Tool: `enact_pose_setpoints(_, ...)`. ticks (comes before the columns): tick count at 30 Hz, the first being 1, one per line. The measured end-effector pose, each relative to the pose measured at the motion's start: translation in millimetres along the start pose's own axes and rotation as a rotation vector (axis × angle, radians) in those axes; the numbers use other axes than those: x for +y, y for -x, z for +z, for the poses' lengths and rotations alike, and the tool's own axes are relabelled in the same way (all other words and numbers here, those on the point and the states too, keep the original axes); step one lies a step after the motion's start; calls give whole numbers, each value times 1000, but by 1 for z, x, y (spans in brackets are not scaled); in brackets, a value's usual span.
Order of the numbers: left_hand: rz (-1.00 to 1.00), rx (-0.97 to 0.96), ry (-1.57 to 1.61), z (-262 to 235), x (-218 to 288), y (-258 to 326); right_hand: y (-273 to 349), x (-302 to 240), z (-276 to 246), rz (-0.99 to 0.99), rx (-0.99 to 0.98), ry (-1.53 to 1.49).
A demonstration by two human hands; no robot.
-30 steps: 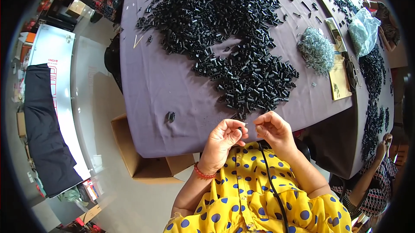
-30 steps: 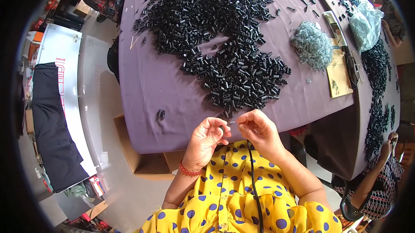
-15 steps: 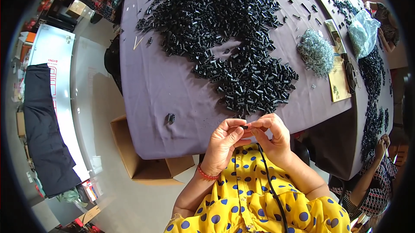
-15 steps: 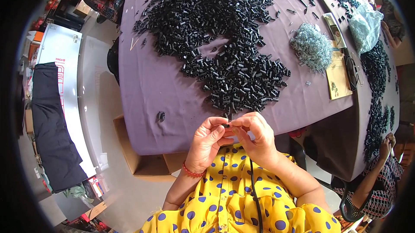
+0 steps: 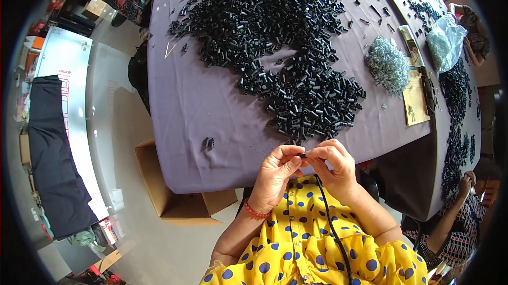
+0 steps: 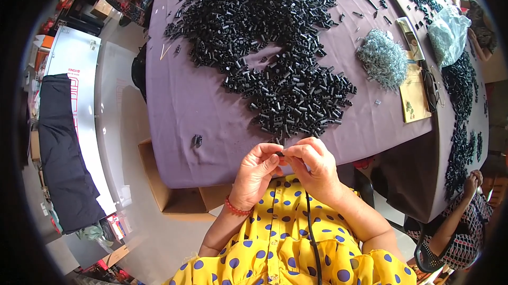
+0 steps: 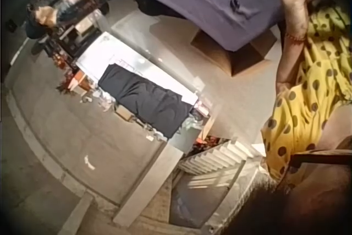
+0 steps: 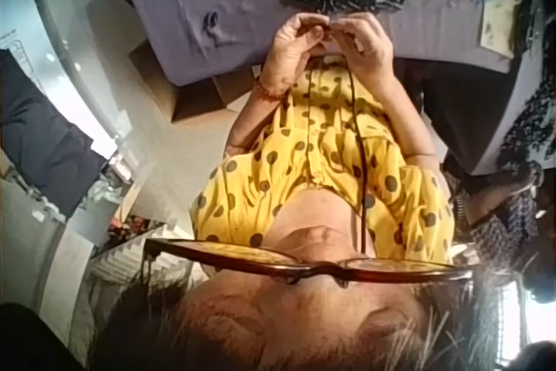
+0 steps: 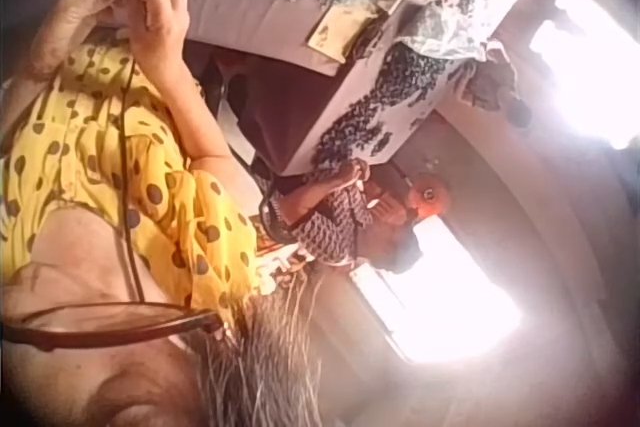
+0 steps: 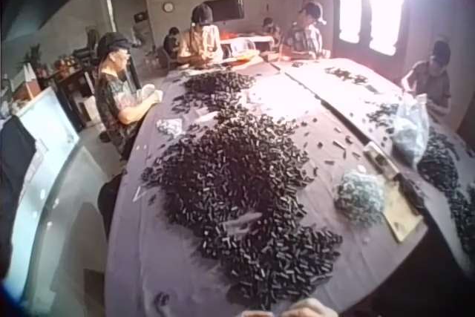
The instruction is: The person fits plastic pieces together by hand, places assembled parts into a cardboard box, and joins more plastic pieces together.
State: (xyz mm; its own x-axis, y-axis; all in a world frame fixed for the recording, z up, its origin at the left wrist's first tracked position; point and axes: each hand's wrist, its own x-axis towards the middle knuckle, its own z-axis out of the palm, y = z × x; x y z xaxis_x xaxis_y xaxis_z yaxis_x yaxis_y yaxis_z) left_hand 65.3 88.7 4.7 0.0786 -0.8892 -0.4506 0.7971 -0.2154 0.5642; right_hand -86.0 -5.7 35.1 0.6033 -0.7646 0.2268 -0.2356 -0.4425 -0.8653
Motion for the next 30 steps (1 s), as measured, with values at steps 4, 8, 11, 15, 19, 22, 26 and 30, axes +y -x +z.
enact_pose_setpoints(4, -14, -28, 39, 0, -2, -2, 2, 4, 0, -6, -18, -2)
enact_pose_setpoints(8, -20, -46, 76, -2, -3, -3, -2, 0, -3, -40, -22, 27)
enact_pose_setpoints(11, -40, -55, 141, -3, -3, -3, -2, -6, -2, 98, 31, -69)
enact_pose_setpoints(15, -44, -45, 128, -2, -3, -3, 2, 3, -1, -3, 16, 6)
enact_pose_setpoints(19, -45, -42, 59, -3, 1, 1, 1, 0, -2, -107, -5, 84)
enact_pose_setpoints(22, -11, 6, -33, -11, 5, 11, 0, 8, -1, -54, 43, 90)
enact_pose_setpoints(26, 53, 116, -120, -16, 9, 17, -21, 18, 9, 13, -16, 115)
enact_pose_setpoints(30, 68, 128, -128, -23, 9, 19, -42, 20, 24, -206, -72, 349)
